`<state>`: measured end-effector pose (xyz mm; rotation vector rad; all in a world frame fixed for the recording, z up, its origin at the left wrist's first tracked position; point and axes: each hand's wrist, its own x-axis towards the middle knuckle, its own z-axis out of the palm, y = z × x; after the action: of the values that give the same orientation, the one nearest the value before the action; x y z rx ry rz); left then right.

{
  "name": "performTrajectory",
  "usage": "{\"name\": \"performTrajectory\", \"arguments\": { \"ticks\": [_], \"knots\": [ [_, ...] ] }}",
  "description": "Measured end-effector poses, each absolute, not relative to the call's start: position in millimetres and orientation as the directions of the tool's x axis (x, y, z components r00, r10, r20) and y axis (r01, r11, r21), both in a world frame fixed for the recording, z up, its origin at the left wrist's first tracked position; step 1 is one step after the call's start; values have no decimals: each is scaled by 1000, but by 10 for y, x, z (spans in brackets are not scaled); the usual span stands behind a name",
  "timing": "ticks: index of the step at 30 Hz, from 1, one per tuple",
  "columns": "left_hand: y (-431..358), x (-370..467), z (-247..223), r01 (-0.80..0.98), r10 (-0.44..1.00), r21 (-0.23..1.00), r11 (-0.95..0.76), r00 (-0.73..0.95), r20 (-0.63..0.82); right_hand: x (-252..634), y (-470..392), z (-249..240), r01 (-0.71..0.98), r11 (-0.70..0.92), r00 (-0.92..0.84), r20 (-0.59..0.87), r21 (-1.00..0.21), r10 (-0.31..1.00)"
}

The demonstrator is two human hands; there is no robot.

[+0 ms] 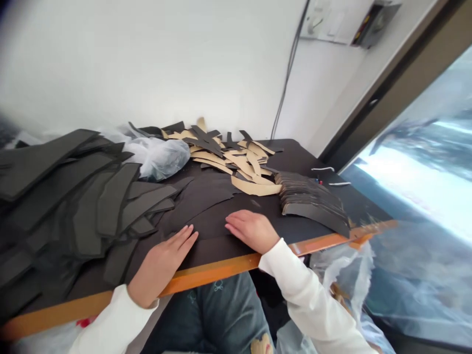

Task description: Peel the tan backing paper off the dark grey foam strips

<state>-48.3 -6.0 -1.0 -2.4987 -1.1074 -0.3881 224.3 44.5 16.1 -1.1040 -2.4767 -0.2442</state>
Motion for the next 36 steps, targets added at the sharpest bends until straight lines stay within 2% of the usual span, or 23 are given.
{"name": "performTrajectory", "arguments": {
  "ticks": [2,4,6,8,11,15,22,24,26,27,30,32,33,36],
  "knots": [
    [-80,-475,-15,745,631,-246,-620,660,409,2562,439,170,878,479,-395,585,13,708],
    [-95,-471,-42,743,616,-213,-634,652,442,2923,386,136,975,218,-175,704,29,688],
    [-97,-465,-72,730,583,-167,-663,643,497,3224,313,70,999,33,-47,718,33,694],
    [-86,-451,-83,695,543,-130,-707,651,530,3402,254,1,999,-49,21,684,22,730],
    [-66,-424,-52,675,552,-70,-735,655,516,3465,241,-66,998,-57,37,661,9,750],
    [-75,-364,-17,689,618,-7,-725,655,435,3455,335,-121,999,6,-39,663,53,748],
    [-88,-271,-141,761,677,-161,-629,637,369,3513,404,-191,994,44,-101,676,100,730],
    [-67,-293,-105,782,691,-158,-603,611,386,3487,359,-107,991,82,-134,695,107,706],
    [-72,-298,-4,792,694,-64,-607,567,444,3385,272,38,983,137,-184,731,124,657],
    [-93,-284,67,787,699,31,-616,528,482,3292,212,126,975,176,-215,752,133,623],
    [-218,-167,307,664,779,454,-594,334,531,2835,-13,379,924,359,-318,782,130,536],
    [-314,-56,434,480,861,718,-504,222,457,2447,-166,489,862,498,-384,765,96,517],
    [-354,-7,474,384,895,809,-445,186,405,2261,-232,518,833,549,-411,750,76,518],
    [-418,64,486,198,953,934,-298,117,280,1846,-361,505,800,600,-389,754,-9,529]
  ]
}}
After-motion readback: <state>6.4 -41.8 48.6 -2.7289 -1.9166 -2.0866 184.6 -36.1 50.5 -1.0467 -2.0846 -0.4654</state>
